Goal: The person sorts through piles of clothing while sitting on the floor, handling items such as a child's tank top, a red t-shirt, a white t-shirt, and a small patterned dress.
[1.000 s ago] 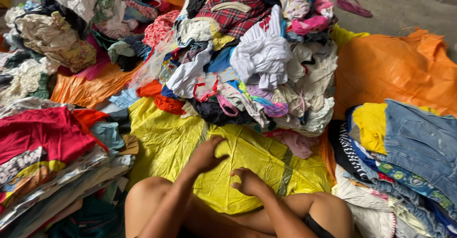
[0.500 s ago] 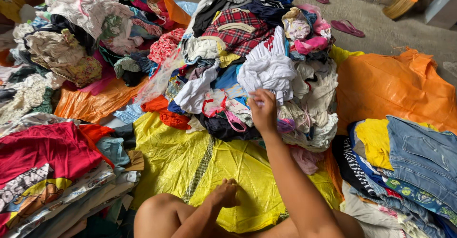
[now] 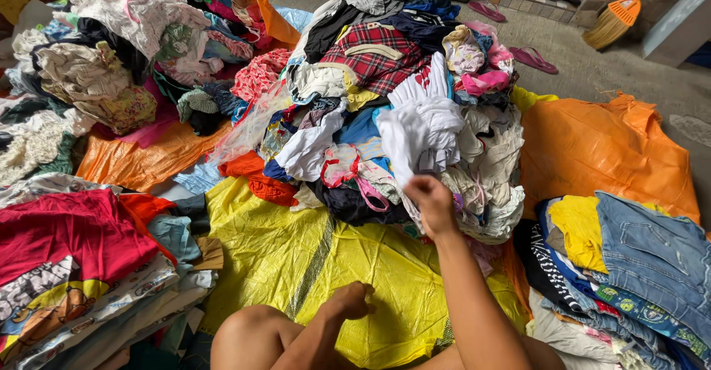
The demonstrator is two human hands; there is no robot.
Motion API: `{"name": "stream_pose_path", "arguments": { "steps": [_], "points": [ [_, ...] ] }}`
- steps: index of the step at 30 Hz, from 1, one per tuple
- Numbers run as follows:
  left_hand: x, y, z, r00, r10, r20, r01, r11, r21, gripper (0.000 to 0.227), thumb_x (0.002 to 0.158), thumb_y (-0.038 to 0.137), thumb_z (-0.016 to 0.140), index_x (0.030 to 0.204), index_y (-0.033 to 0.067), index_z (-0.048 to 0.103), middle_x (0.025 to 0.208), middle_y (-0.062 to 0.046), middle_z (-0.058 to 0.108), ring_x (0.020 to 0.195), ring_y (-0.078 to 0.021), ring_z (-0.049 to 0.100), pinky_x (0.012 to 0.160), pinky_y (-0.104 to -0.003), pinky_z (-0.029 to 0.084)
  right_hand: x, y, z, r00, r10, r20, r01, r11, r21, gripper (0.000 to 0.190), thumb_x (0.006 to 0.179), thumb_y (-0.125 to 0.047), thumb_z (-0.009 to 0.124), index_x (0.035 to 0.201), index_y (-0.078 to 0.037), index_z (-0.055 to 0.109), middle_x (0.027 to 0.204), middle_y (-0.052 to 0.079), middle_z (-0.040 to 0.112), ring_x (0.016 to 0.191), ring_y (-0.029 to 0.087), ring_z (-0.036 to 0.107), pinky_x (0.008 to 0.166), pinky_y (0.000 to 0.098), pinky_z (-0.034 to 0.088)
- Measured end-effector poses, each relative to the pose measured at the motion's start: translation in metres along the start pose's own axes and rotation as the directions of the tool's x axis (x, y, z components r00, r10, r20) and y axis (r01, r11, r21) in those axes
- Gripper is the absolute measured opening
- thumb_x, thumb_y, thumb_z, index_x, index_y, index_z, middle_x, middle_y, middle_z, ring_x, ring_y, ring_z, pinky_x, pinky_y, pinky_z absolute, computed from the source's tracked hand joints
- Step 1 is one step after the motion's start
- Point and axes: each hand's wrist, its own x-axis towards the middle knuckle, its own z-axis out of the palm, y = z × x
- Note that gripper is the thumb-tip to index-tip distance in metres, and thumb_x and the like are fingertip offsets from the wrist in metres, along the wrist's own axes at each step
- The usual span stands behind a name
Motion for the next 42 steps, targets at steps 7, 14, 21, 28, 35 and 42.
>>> {"name": "stream_pose_path", "arguments": {
  "steps": [7,14,21,28,35,42],
  "points": [
    [-0.003,0.014,-0.012,0.921,0.253,-0.297,-0.389,0.659,-0.644,0.093,0.111,0.076,0.057,0.157,-0.0047,0.06,0.155,-0.039,0.059,0.146,-0.0607,0.055,0.117,-0.069,0.046,-0.12,0.029,-0.038,0.998,0.024,0.052,-0.027,0.998,0.064,0.047,0.092,0.004,0.086,0.134,-0.008,0.069,0.104,0.004,0.079,0.081,0.01,0.074,0.068,0.0269,0.062],
    [-0.018,0.023,-0.018,0.87,0.292,-0.398,-0.492,0.465,-0.736,0.087,0.112,0.073,0.046,0.161,0.0024,0.059,0.156,-0.038,0.059,0.142,-0.0603,0.058,0.116,-0.071,0.043,-0.161,0.077,-0.079,0.965,0.144,0.218,-0.106,0.978,-0.177,0.036,0.093,-0.009,0.091,0.127,-0.006,0.079,0.089,0.009,0.082,0.073,0.013,0.072,0.063,0.0319,0.062],
    [-0.017,0.03,-0.015,0.793,0.298,-0.532,-0.607,0.302,-0.736,0.081,0.102,0.051,0.076,0.165,0.0033,0.056,0.155,-0.023,0.063,0.139,-0.0399,0.063,0.117,-0.056,0.049,-0.182,0.066,-0.048,0.825,0.246,0.51,-0.004,0.903,-0.429,0.024,0.093,-0.01,0.092,0.115,-0.005,0.084,0.067,0.0,0.057,0.065,0.01,0.047,0.063,0.0291,0.043],
    [0.007,0.003,0.006,0.879,0.145,-0.454,-0.476,0.303,-0.825,0.023,0.09,0.01,0.093,0.11,0.0053,0.081,0.096,-0.006,0.084,0.084,-0.0173,0.082,0.08,-0.034,0.067,-0.192,0.078,-0.039,0.607,0.54,0.584,-0.045,0.756,-0.652,0.04,0.093,-0.026,0.092,0.128,-0.01,0.083,0.087,0.003,0.076,0.073,0.012,0.059,0.065,0.0264,0.051],
    [0.011,0.0,0.007,0.823,0.248,-0.511,-0.55,0.123,-0.826,0.031,0.086,-0.011,0.085,0.113,0.0029,0.077,0.099,-0.008,0.083,0.089,-0.0188,0.081,0.087,-0.035,0.065,-0.182,0.042,-0.04,0.807,0.451,0.382,-0.005,0.652,-0.758,0.042,0.105,-0.033,0.083,0.127,0.0,0.072,0.097,0.014,0.074,0.079,0.026,0.07,0.072,0.0353,0.058],
    [-0.01,0.006,-0.002,0.821,0.412,-0.395,-0.499,0.182,-0.847,0.026,0.09,0.006,0.08,0.116,0.0069,0.078,0.11,-0.011,0.082,0.104,-0.0272,0.075,0.105,-0.043,0.055,-0.177,0.076,-0.048,0.986,0.106,0.13,-0.087,0.986,-0.14,0.037,0.085,0.009,0.091,0.116,-0.005,0.076,0.104,0.007,0.082,0.095,0.018,0.076,0.091,0.0332,0.06]
  ]
}}
